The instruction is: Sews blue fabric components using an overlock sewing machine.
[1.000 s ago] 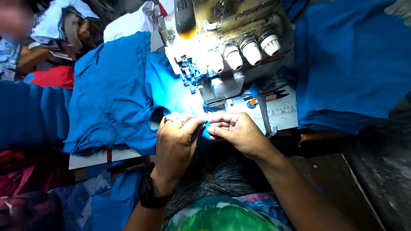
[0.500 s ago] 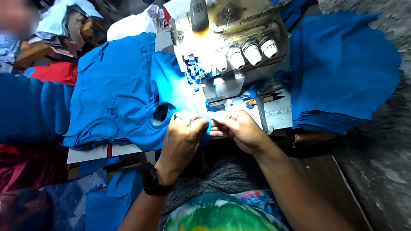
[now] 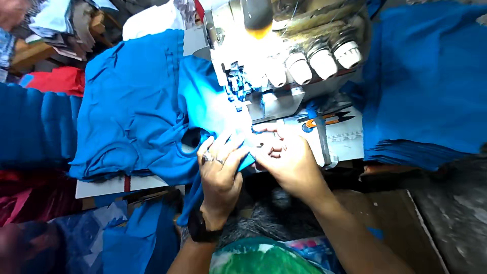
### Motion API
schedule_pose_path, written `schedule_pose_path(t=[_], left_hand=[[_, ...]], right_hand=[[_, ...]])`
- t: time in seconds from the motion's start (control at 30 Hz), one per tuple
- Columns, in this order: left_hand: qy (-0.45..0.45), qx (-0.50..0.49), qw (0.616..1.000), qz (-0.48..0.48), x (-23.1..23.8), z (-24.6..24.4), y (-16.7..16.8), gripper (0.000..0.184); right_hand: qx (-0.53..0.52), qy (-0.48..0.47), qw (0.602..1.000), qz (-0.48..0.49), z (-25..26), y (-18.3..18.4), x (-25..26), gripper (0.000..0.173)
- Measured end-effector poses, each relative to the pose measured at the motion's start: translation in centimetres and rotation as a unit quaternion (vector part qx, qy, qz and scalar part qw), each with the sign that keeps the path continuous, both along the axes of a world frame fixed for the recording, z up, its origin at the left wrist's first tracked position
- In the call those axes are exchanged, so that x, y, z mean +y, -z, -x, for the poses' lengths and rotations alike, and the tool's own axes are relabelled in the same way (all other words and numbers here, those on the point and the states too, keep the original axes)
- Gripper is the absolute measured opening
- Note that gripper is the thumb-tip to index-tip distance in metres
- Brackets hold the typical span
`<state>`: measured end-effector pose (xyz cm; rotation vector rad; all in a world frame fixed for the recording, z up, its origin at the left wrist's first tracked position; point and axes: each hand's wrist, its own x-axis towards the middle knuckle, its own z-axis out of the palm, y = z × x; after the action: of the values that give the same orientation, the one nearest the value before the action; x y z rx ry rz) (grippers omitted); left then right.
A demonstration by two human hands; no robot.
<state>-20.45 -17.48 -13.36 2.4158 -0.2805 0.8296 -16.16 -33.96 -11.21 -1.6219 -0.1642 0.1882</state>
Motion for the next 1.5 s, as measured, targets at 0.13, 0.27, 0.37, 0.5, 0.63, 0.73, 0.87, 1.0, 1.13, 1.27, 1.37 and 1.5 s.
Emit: schedule_pose_path(t=[0.13, 0.27, 0.37, 0.5, 0.63, 0.73, 0.87, 1.0, 1.13, 1.27, 1.37, 1.5], left_hand=[[-0.003, 0.015, 1.0, 0.023, 0.2, -0.3, -0.8, 0.025], [-0.025, 0.017, 0.999, 0.015, 0.7, -2.3, -1.7, 0.025], [-0.034, 0.036, 0.999, -0.003, 1.5, -4.3, -2.6, 0.026], [-0.029, 0.067, 0.997, -0.035, 2.8, -6.6, -4.0, 0.034], [-0.027, 0.1, 0.994, -0.036, 2.8, -6.2, -4.8, 0.038], [-0.064, 0.102, 0.992, -0.048, 2.8, -5.0, -4.6, 0.047], [-0.09, 0.098, 0.99, -0.046, 3.1, -2.3, -4.2, 0.046], [-0.077, 0.128, 0.989, -0.012, 0.5, 0.5, -4.0, 0.037], [0.031, 0.18, 0.983, 0.019, -3.4, 0.1, -1.9, 0.027], [0.082, 0.208, 0.973, 0.051, -2.0, 0.6, -4.0, 0.027], [0.072, 0.204, 0.969, 0.12, 1.2, 0.7, -6.5, 0.025], [0.111, 0.269, 0.953, 0.088, 3.4, 0.1, -6.5, 0.03]], right_hand=[[-0.1, 0.033, 0.994, 0.039, -0.7, 0.3, 0.5, 0.024], [-0.159, 0.047, 0.981, 0.102, -2.9, -0.3, 1.1, 0.011], [-0.156, 0.05, 0.982, 0.094, -3.6, -0.5, 1.4, 0.015], [-0.143, 0.027, 0.986, 0.081, -3.0, -0.3, 1.2, 0.025], [-0.117, -0.004, 0.992, 0.04, -1.5, -0.6, 0.3, 0.014], [-0.091, -0.022, 0.995, 0.019, -0.3, -0.4, -0.1, 0.012], [-0.051, -0.031, 0.998, 0.006, 0.6, 0.2, -0.1, 0.012], [-0.022, -0.036, 0.999, 0.018, -0.7, 0.1, -0.7, 0.013], [-0.006, -0.061, 0.996, 0.069, -3.8, 0.0, -1.2, 0.014], [-0.026, -0.056, 0.996, 0.06, -4.5, -0.8, -1.9, 0.005], [-0.057, -0.027, 0.997, 0.054, -2.3, -1.6, -2.7, 0.003], [-0.108, -0.003, 0.989, 0.102, 0.8, -1.5, -3.1, 0.01]])
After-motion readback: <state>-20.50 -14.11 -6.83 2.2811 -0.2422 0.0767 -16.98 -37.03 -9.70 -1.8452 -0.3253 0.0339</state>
